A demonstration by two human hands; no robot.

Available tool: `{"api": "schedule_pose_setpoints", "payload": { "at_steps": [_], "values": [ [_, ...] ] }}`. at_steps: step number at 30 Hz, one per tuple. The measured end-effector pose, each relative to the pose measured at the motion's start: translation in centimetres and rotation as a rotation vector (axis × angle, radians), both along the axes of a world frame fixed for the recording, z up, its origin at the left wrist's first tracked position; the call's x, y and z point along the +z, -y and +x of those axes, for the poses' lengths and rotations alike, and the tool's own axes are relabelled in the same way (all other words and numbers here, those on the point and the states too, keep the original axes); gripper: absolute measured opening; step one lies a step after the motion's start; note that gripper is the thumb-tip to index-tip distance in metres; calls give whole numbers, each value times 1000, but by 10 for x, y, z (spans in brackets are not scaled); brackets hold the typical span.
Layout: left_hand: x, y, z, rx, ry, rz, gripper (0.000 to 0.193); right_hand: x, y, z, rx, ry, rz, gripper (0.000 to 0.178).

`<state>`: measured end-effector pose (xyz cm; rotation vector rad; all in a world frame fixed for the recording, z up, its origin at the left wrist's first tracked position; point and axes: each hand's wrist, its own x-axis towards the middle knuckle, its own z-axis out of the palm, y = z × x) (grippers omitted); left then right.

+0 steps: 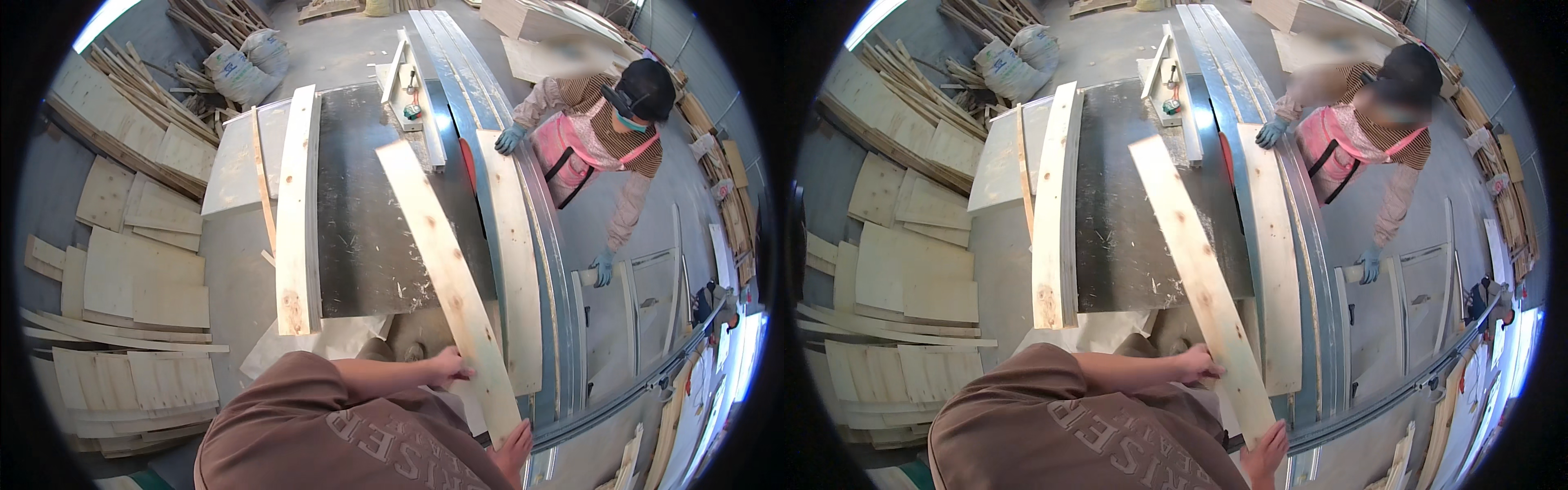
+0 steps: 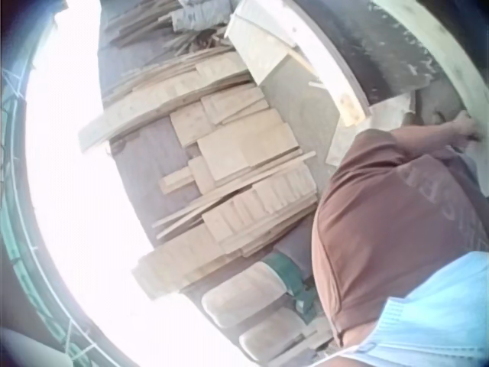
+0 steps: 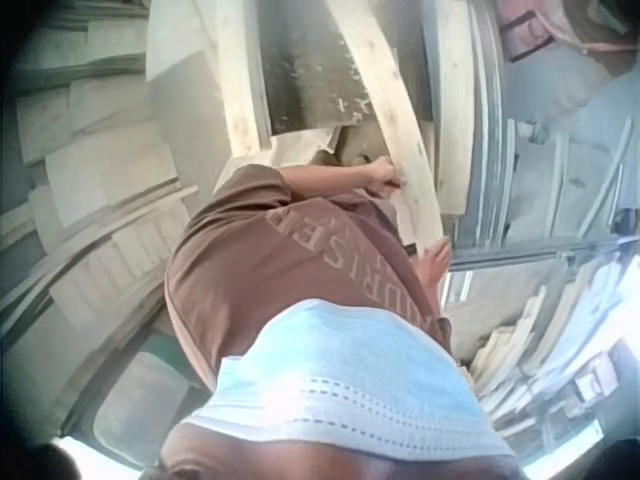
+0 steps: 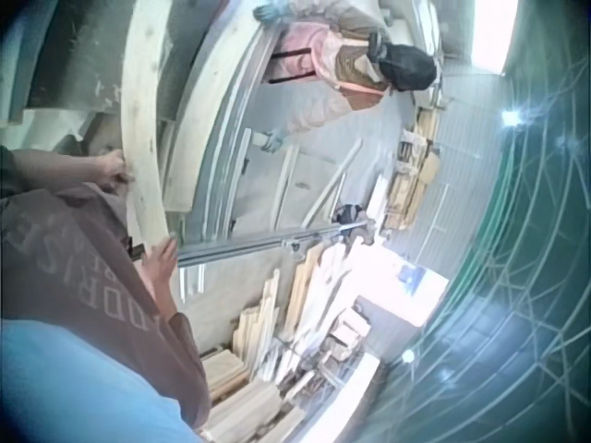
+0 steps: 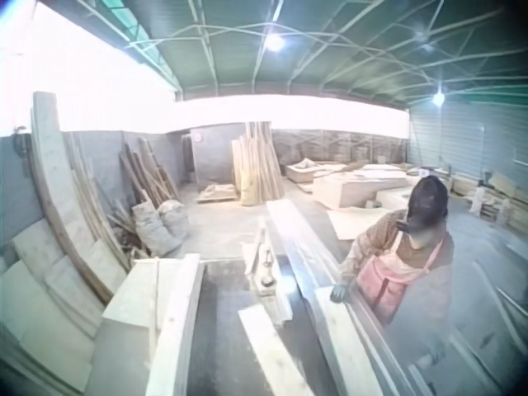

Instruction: The person feeds wooden planks through a table saw to cut them into smaller pieces. They handle the planks by hand, positioning them on the saw table and guiding them through the blade. The person also stacks the cut pieces on the table.

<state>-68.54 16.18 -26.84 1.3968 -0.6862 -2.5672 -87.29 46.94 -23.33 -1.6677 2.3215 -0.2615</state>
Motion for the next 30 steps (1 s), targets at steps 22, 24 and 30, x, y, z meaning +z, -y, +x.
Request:
{"api": "schedule_pose_setpoints", "payload": {
  "at_steps": [22,24,30],
  "values": [
    [126,112,386,731,819,-934,63,156,423,420,345,561,144,103],
    [119,120,384,718,783,-944,56,134,426,420,452,553,185,93],
    [150,115,372,550,888,-1107,61,116,421,424,558,602,203,62]
  ]
}}
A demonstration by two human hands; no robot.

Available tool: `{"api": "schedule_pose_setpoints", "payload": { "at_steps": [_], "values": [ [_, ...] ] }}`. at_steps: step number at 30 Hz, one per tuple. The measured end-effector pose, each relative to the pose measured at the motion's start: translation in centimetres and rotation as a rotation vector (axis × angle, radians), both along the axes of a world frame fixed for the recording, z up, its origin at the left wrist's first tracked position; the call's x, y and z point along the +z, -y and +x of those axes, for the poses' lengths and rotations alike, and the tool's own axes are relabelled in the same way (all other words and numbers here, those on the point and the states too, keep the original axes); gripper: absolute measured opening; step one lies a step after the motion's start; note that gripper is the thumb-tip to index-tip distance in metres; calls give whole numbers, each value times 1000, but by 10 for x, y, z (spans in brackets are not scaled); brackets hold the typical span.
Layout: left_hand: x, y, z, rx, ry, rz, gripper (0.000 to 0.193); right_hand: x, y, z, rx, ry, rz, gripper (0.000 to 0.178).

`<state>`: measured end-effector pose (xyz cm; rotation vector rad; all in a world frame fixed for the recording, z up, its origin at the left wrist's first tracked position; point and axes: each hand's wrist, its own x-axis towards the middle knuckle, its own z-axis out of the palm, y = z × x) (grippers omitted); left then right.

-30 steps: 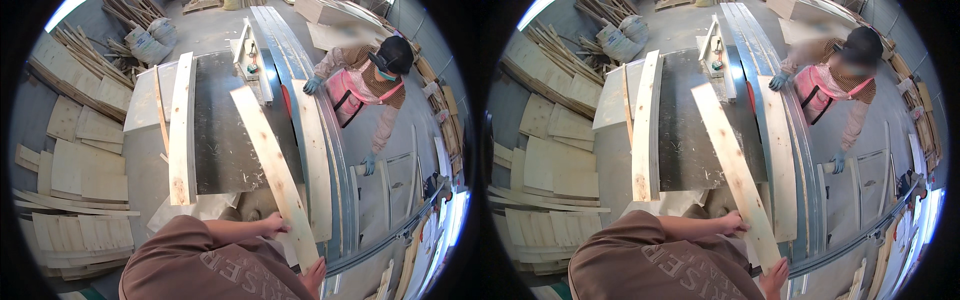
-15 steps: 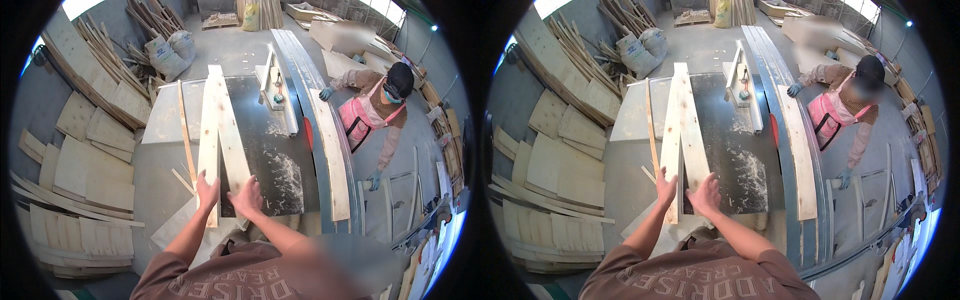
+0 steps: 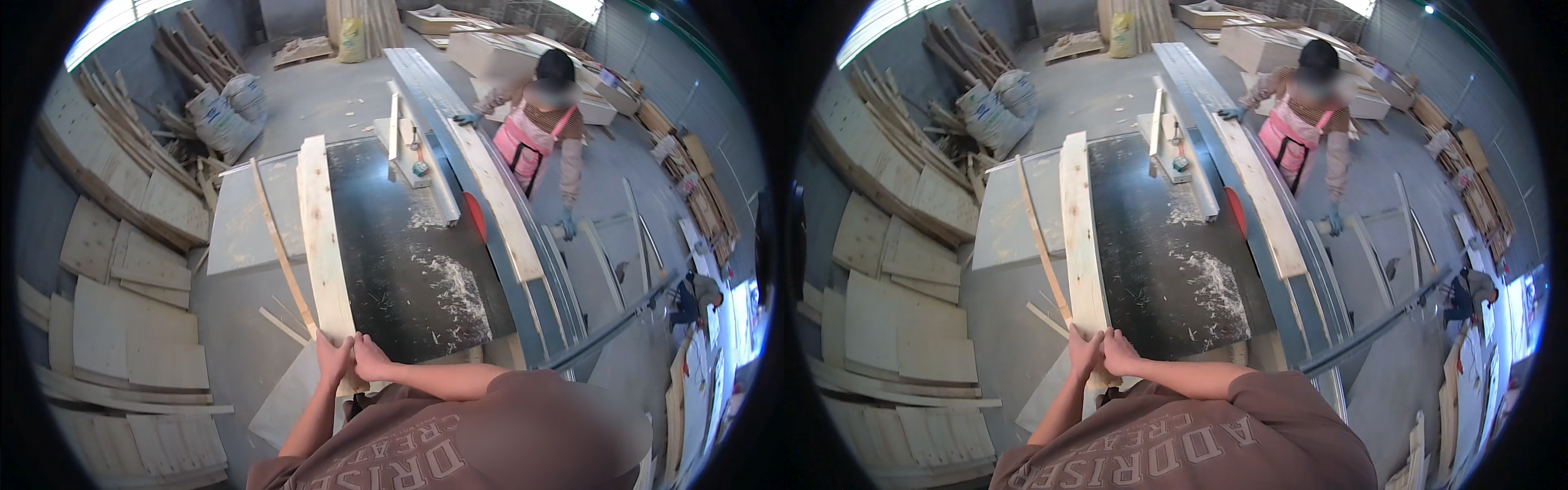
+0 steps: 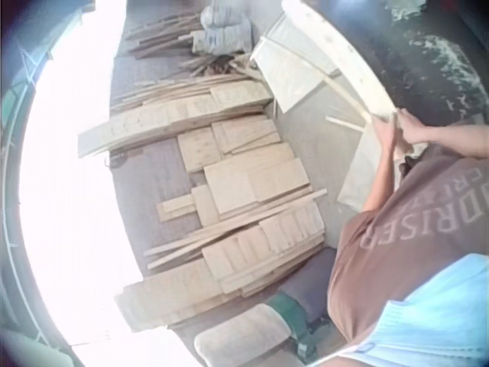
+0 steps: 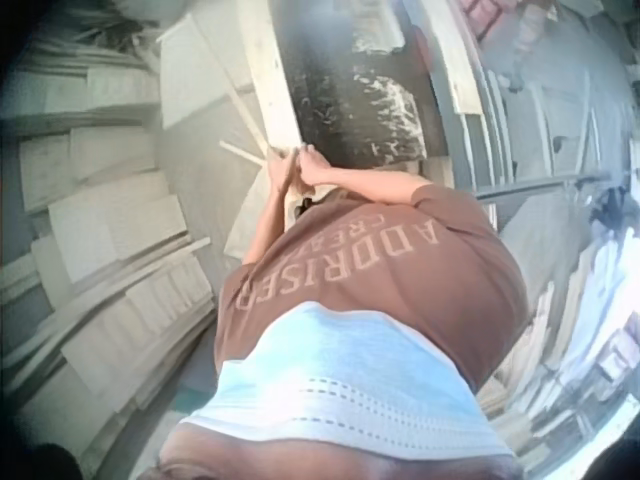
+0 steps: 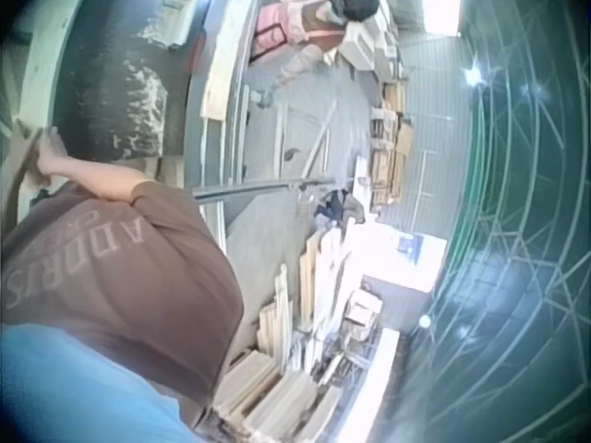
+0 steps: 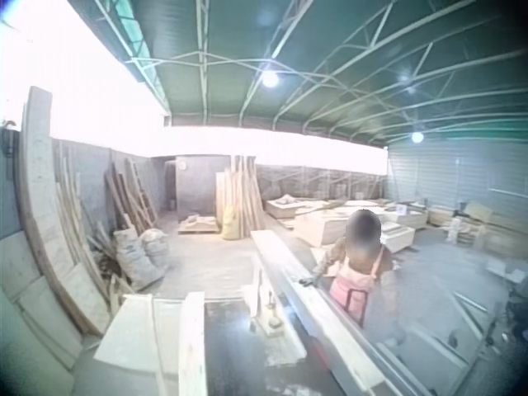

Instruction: The person feeds wooden planks through a table saw to cut them into smaller pieces. They handle the planks by hand, positioning them on the saw table and guiding them through the blade. The person also stacks the cut pieces on the table.

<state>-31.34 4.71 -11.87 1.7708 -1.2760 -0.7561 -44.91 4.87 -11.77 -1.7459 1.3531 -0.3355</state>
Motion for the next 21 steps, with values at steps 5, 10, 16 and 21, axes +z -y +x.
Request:
{"api": "schedule_pose_setpoints", "payload": {
  "at_steps": [5,10,16,21],
  "values": [
    [-12,-9,-5,14,196,54,64,-1,-6,-16,48,5,-1,53],
    [-14,-8,2,8,332,112,103,5,-10,-20,45,-19,-64,52],
    [-1,0,-5,14,337,228,117,-29,0,-34,52,93,2,20],
    [-5,-19,-14,6,517,222,125,-69,-15,-59,-260,99,-71,18]
  ]
}}
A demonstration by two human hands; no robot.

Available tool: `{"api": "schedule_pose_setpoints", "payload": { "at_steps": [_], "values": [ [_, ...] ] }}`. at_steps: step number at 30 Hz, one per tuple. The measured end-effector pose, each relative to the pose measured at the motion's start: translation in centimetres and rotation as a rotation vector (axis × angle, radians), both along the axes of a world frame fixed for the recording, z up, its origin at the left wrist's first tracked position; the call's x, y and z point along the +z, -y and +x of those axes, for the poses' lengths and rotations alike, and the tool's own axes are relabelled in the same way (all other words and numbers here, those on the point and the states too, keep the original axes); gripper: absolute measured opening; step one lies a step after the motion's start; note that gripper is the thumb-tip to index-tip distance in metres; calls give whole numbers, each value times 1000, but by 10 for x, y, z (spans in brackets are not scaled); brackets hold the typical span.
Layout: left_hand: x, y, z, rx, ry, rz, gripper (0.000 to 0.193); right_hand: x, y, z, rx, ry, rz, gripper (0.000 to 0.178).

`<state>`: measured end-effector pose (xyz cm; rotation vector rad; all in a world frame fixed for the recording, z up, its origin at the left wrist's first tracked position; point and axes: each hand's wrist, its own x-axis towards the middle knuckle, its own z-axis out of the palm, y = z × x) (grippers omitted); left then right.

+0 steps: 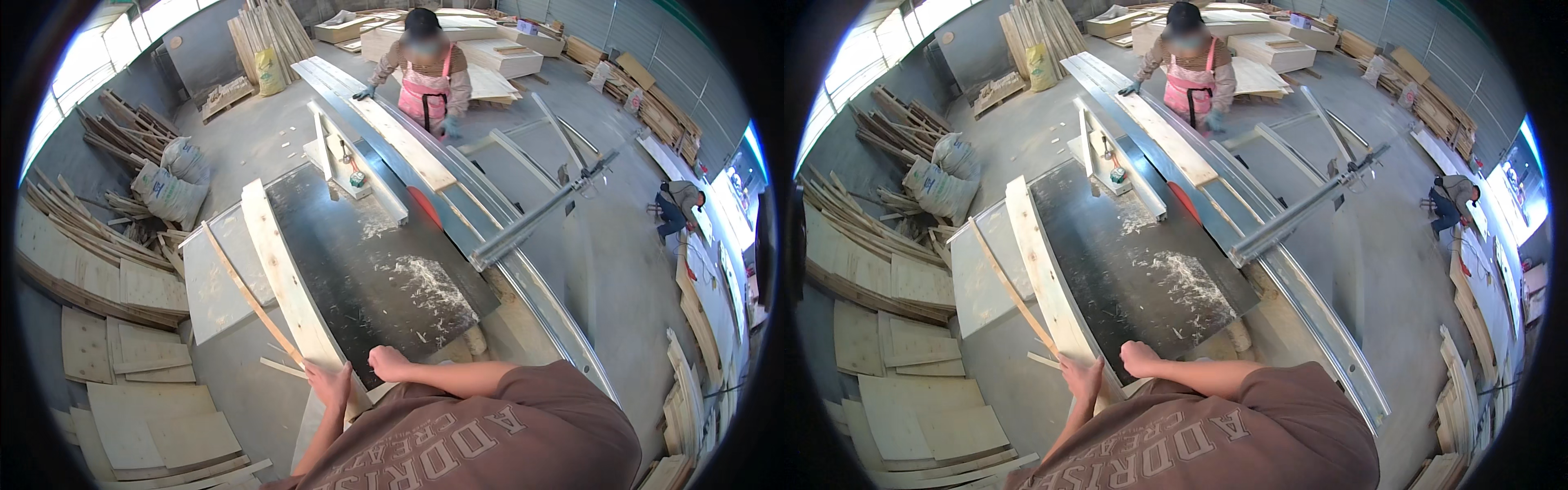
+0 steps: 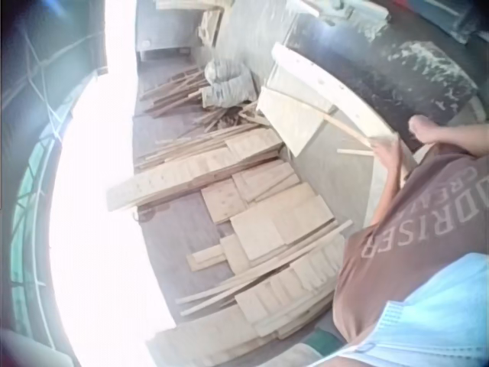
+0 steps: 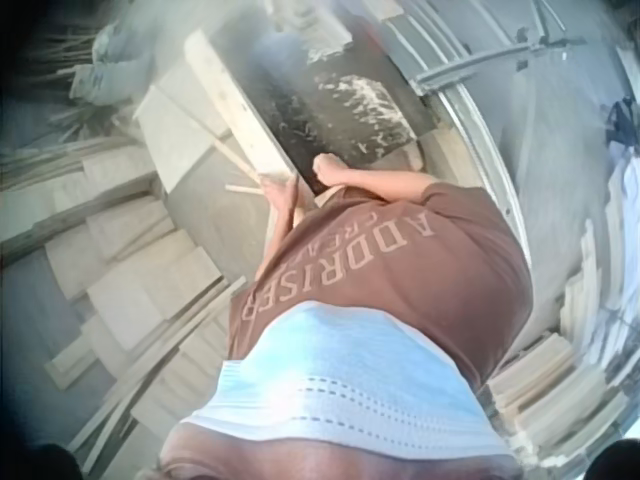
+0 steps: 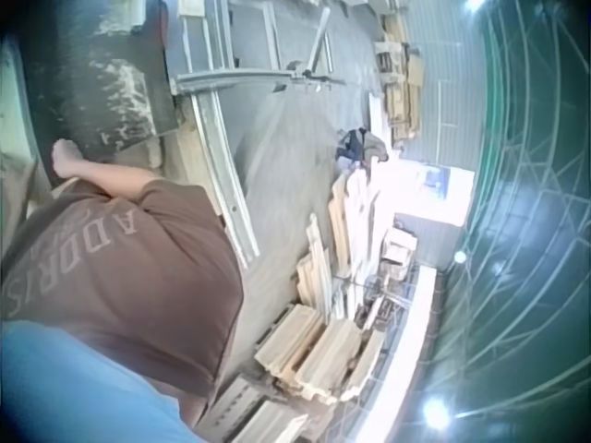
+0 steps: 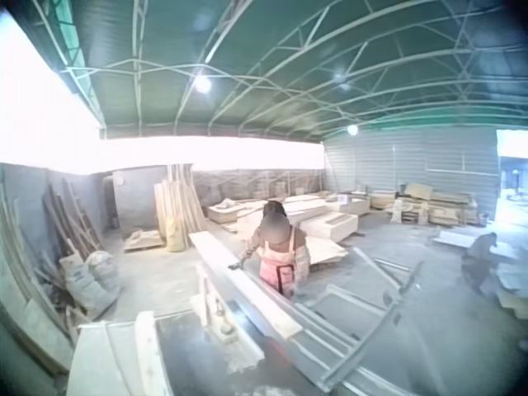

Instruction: The person feeds wooden planks through a table saw to cut them into smaller pieces. They handle the planks by hand, positioning them on the saw table and guiding them through the blade. The person also stacks the cut pieces on the table.

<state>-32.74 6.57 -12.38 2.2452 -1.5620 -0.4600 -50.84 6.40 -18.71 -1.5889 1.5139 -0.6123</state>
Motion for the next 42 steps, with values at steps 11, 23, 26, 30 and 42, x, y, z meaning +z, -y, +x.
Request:
{"api": "schedule_pose_setpoints", "payload": {
  "at_steps": [11,23,26,30,42],
  "values": [
    [-42,-23,-13,26,174,-98,121,-93,-65,-77,-345,177,-135,10],
    [-66,-55,-32,30,246,-188,113,-157,-137,-136,-360,376,-117,15],
    [-74,-54,-32,30,248,-178,111,-165,-151,-150,-427,454,-107,16],
    [-77,-54,-37,54,300,-146,111,-190,-162,-169,-487,442,-184,14],
    [-94,-64,-37,80,324,-140,111,-191,-231,-203,-502,356,-191,18]
  ]
}}
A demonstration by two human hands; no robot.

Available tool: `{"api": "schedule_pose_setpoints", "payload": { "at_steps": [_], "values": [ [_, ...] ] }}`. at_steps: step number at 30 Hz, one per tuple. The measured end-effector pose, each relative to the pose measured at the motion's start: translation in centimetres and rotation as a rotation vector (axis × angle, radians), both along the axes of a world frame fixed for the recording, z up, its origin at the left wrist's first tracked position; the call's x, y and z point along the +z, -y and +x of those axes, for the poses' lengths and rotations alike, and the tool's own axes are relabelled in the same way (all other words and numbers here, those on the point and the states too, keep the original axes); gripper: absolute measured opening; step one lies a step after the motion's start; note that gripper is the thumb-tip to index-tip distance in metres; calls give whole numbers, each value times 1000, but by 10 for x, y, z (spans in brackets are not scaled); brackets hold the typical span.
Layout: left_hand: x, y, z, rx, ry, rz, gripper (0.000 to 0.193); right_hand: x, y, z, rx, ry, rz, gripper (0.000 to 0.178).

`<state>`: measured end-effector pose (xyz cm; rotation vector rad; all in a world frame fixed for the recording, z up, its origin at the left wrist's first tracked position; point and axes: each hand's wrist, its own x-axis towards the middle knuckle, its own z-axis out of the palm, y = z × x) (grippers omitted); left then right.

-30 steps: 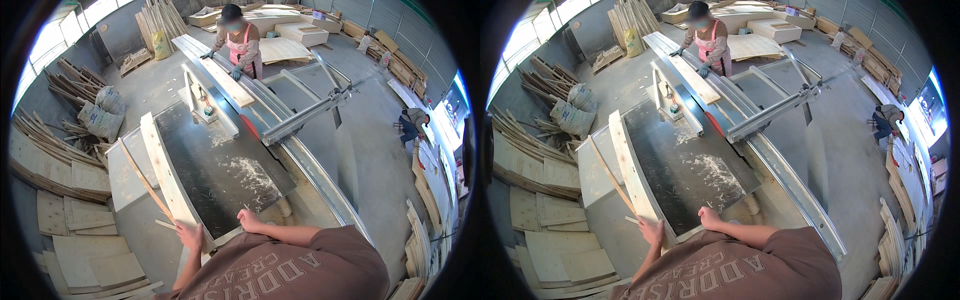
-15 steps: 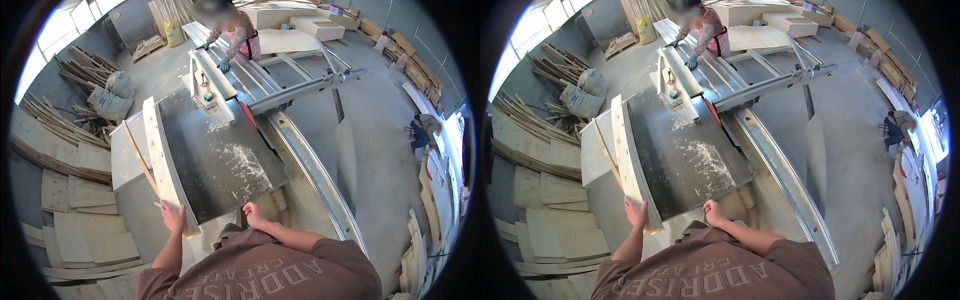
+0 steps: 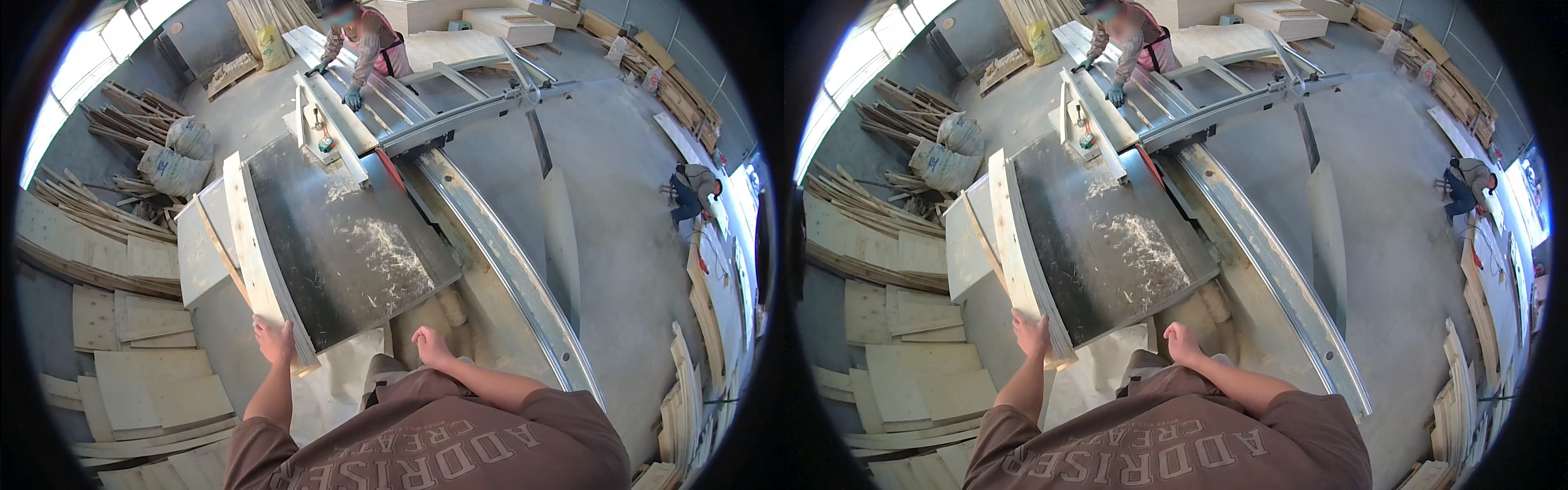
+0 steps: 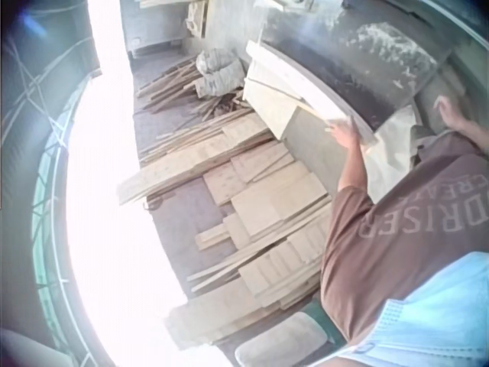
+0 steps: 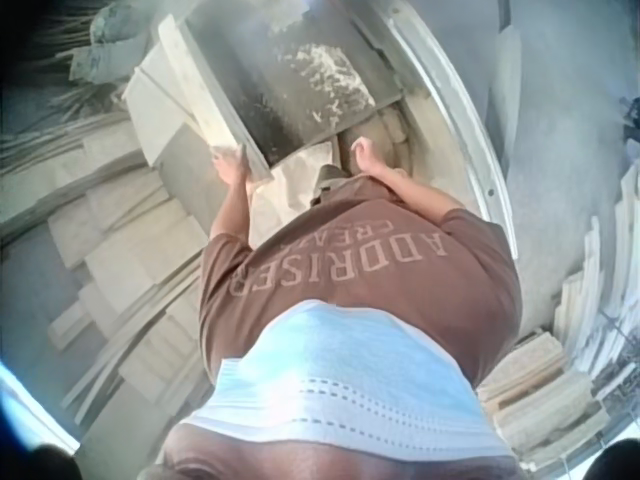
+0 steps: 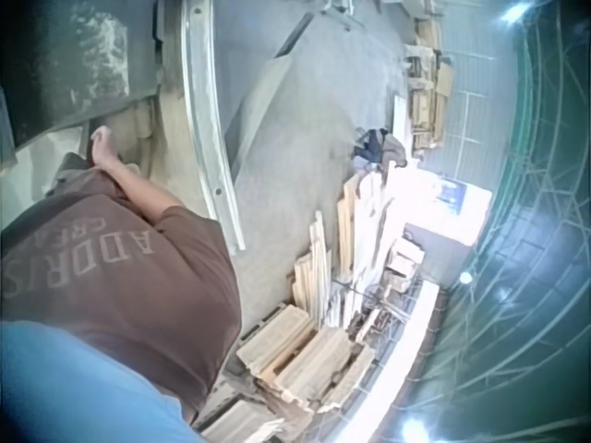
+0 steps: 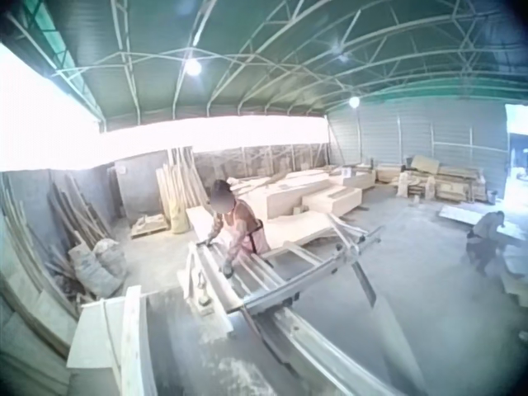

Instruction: The person feeds wooden planks through a table saw to cut them into smaller pieces. They handle the planks by hand, positioning them on the saw table and guiding them through the blade. The person also stacks the cut pieces on the table.

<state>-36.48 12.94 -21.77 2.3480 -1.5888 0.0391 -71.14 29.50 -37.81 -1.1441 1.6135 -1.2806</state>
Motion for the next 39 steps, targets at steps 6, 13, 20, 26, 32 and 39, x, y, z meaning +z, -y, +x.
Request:
{"api": "schedule_pose_setpoints", "payload": {
  "at_steps": [6,13,20,26,32,39],
  "values": [
    [4,-3,4,-7,4,1,111,3,-12,-3,133,70,54,21],
    [3,-1,8,-7,20,-7,112,6,-19,-6,85,191,104,21],
    [12,-5,3,-1,9,-12,109,4,-24,-1,72,56,57,22],
    [16,-4,6,9,15,5,109,2,-25,4,97,50,133,20],
    [20,-6,8,12,18,14,110,8,-29,9,13,30,192,24],
    [21,-6,12,16,10,19,110,6,-29,15,7,-59,170,26]
  ]
}}
